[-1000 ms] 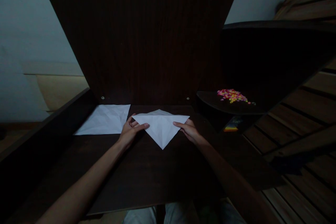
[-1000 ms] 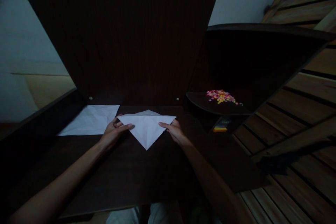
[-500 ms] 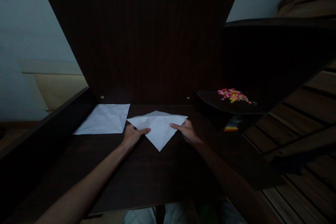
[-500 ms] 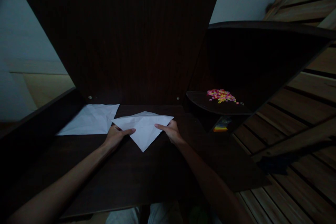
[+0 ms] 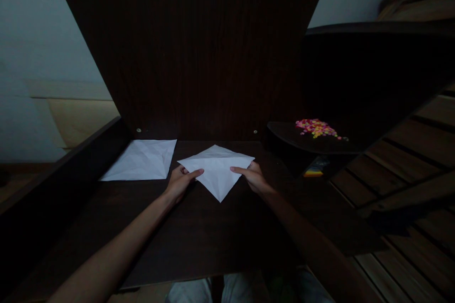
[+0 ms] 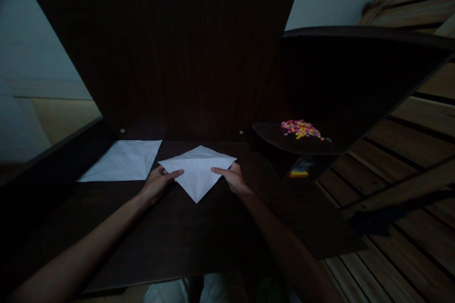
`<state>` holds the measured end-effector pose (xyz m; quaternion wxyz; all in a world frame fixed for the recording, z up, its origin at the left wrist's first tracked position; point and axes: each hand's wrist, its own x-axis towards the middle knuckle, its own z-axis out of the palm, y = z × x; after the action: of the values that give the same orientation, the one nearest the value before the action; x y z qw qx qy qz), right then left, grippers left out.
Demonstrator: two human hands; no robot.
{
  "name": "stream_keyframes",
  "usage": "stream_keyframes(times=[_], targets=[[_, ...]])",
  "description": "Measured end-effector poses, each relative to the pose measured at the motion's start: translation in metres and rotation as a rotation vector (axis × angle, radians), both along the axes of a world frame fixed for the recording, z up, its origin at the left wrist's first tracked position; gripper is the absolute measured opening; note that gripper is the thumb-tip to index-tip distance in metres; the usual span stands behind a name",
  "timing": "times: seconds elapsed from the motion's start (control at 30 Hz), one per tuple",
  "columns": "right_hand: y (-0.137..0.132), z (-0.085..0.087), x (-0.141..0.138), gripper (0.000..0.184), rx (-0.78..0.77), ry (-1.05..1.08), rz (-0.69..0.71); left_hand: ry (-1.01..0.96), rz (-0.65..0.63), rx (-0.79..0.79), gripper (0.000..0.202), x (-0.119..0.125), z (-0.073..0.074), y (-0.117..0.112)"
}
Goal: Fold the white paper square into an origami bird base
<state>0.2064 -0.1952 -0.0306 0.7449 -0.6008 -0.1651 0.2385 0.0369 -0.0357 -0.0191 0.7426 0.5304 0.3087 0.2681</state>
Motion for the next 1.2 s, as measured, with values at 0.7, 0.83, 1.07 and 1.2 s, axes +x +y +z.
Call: stream_keyframes(times=[0.7, 0.83, 1.07, 1.2], targets=[[-0.003, -0.001, 0.009, 0.071, -0.247, -0.148, -0.133, 0.109, 0.113, 0.209, 0.113, -0.002, 0.002, 0.001], [-0.005, -0.005, 0.014, 0.047, -0.333, -0.250, -0.045, 0.138, 0.037, 0.255, 0.101, -0.005, 0.005, 0.007], [-0.005, 0.000, 0.005, 0.099, -0.149, -0.403, -0.066, 0.255, -0.150, 0.814, 0.078, -0.011, 0.004, 0.013], [-0.004, 0.003, -0.002, 0.123, -0.027, -0.325, -0.001, 0.111, -0.180, 0.816, 0.116, -0.013, 0.005, 0.007]])
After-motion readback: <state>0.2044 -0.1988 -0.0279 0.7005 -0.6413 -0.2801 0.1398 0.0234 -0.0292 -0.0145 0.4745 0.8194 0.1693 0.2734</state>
